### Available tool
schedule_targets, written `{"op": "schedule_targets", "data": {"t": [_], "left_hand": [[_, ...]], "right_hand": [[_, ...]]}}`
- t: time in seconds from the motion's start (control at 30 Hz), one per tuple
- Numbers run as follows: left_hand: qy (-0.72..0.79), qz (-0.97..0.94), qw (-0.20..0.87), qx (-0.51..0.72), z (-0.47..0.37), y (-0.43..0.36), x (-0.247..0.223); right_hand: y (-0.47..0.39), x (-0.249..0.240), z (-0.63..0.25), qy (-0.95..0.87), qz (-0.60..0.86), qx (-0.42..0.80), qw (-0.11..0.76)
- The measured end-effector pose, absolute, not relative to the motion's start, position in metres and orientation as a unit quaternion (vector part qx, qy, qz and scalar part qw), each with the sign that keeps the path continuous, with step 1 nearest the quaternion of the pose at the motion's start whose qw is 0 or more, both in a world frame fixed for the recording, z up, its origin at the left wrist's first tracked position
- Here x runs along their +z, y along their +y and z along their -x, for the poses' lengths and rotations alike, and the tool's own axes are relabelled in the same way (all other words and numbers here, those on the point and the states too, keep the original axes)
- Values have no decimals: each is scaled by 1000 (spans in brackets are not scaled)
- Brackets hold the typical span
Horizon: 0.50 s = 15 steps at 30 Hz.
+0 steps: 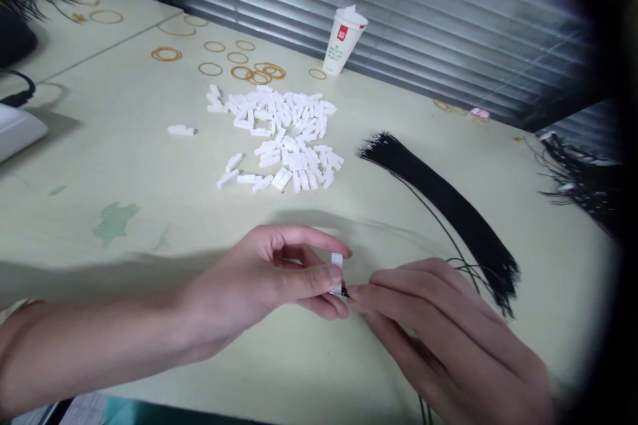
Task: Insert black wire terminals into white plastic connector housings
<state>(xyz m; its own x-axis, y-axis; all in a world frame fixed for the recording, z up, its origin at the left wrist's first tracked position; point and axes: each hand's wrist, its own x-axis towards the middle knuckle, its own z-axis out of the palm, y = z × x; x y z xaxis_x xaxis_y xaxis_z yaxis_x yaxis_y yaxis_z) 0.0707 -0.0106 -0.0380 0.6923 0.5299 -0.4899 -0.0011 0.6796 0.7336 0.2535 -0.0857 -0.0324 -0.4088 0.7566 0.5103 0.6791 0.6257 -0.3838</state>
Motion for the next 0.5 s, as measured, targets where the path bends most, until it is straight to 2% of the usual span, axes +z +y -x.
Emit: {"op": "schedule_targets", "data": {"t": [0.3, 0.5], "left_hand": [[349, -367, 849, 152, -70, -10, -37], [353, -353, 854, 145, -70, -10, -36]], "right_hand": [[-94, -35, -259, -850, 441, 56, 283], [-87, -31, -253, -846, 431, 49, 309]]}}
